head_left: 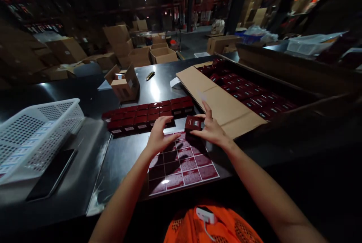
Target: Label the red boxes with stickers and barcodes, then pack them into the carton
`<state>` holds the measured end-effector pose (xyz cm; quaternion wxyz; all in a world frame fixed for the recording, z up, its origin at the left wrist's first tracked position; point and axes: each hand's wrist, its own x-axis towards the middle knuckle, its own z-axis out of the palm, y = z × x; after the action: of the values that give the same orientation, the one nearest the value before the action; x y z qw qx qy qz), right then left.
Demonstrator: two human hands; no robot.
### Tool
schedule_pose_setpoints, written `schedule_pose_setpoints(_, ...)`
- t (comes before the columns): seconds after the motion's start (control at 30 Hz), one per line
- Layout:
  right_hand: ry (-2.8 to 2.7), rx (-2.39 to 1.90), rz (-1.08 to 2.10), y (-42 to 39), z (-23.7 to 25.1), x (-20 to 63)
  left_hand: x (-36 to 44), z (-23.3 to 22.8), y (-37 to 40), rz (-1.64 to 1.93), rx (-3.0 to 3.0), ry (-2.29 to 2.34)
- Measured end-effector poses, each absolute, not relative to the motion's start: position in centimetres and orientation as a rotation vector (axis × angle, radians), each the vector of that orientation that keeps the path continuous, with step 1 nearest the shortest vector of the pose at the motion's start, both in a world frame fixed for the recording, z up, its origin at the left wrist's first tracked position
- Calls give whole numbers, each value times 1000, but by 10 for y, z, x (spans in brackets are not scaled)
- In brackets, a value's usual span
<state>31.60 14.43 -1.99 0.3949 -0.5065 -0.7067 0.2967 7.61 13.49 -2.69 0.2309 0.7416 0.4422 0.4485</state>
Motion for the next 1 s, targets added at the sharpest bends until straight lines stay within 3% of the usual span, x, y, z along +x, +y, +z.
schedule_pose_setpoints(0.17,-1523,-850,1464,147,-7,294,67,-47,137,1251,1261,955)
schedule_pose_setpoints(0.27,-1465,-691,1689,156,-3,279,56,-52,135,1207,1132,810)
schedule_pose_setpoints(0.6,-1341,-689,1858,174,-23,273,58,-45,130,1324,1946,1018)
schedule_pose_setpoints(1.0,-1213,-591,1990,160,-39,273,70,-52,125,1103,1814,1056)
